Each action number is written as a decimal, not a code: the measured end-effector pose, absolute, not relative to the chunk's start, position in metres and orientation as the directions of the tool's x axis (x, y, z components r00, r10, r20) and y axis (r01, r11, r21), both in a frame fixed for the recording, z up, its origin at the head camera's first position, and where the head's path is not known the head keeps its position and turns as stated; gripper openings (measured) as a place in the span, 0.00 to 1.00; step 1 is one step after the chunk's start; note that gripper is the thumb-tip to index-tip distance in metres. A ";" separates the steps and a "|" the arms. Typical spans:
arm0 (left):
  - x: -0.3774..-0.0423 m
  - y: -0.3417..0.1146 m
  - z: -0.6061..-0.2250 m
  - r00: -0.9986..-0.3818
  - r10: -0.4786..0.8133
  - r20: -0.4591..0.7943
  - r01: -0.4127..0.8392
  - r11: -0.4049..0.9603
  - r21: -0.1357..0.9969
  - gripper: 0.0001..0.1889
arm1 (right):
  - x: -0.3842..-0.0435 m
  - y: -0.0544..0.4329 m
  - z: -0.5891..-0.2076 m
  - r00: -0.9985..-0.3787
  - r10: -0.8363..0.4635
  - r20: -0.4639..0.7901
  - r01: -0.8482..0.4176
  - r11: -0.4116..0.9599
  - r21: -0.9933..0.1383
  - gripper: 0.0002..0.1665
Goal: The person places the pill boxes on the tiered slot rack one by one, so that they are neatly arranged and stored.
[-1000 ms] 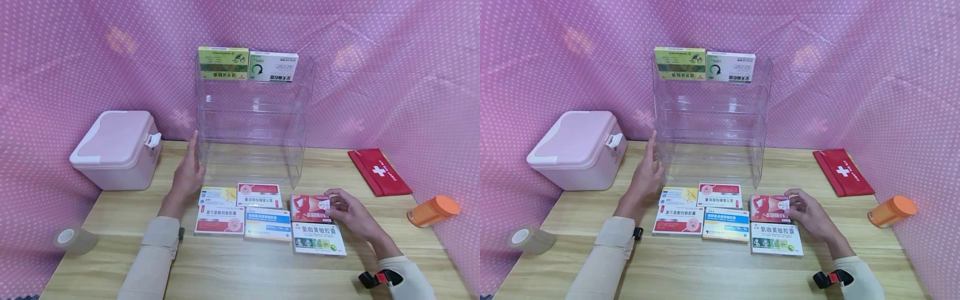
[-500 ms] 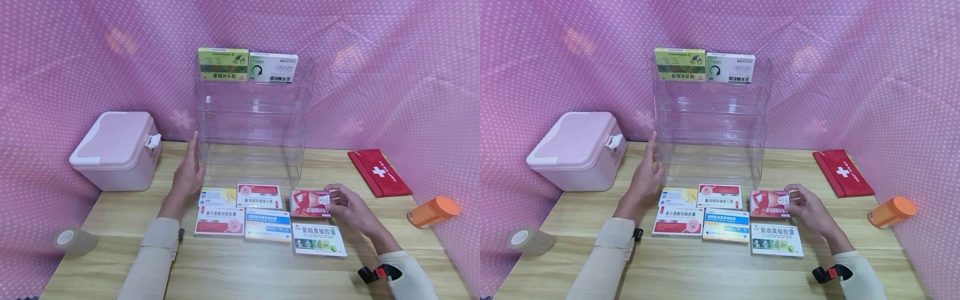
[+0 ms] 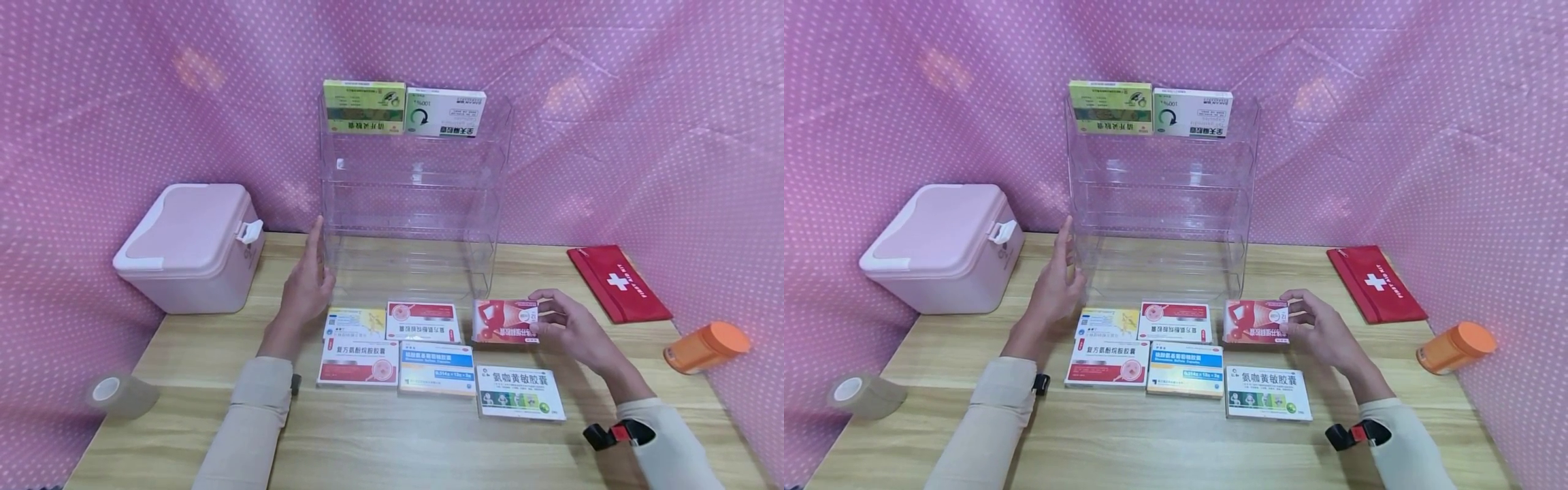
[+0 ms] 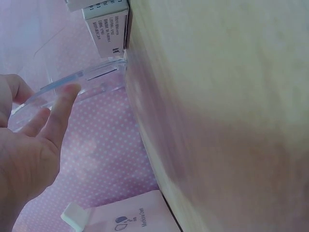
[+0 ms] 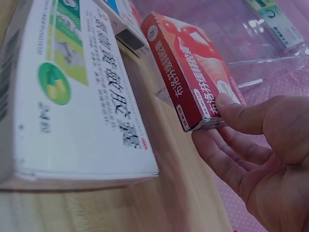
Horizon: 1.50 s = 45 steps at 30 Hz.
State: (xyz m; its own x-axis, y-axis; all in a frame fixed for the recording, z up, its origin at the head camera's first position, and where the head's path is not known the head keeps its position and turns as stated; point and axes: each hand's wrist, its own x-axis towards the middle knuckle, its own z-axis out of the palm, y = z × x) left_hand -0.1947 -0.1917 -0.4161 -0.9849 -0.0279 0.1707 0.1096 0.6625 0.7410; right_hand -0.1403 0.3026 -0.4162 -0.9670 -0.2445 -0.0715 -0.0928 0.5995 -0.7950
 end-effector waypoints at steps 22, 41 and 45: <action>-0.198 -0.192 -0.418 -0.979 -0.013 0.203 0.143 0.666 0.732 0.59 | -0.159 0.296 -0.397 -0.968 -0.250 0.018 -0.163 0.572 -0.804 0.30; -0.195 -0.192 -0.416 -0.980 -0.014 0.197 0.137 0.673 0.727 0.57 | -0.175 0.287 -0.377 -0.970 -0.239 0.054 -0.184 0.567 -0.803 0.34; -0.195 -0.193 -0.416 -0.977 -0.009 0.213 0.152 0.674 0.723 0.57 | -0.177 0.285 -0.372 -0.971 -0.232 0.051 -0.179 0.575 -0.799 0.34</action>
State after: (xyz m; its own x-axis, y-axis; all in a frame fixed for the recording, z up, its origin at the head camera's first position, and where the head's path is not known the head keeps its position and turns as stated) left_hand -0.1948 -0.1926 -0.4165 -0.9770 -0.0088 0.2133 0.1518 0.6739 0.7231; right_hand -0.1774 0.2847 -0.3717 -0.9714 -0.2322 0.0506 -0.1789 0.5745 -0.7987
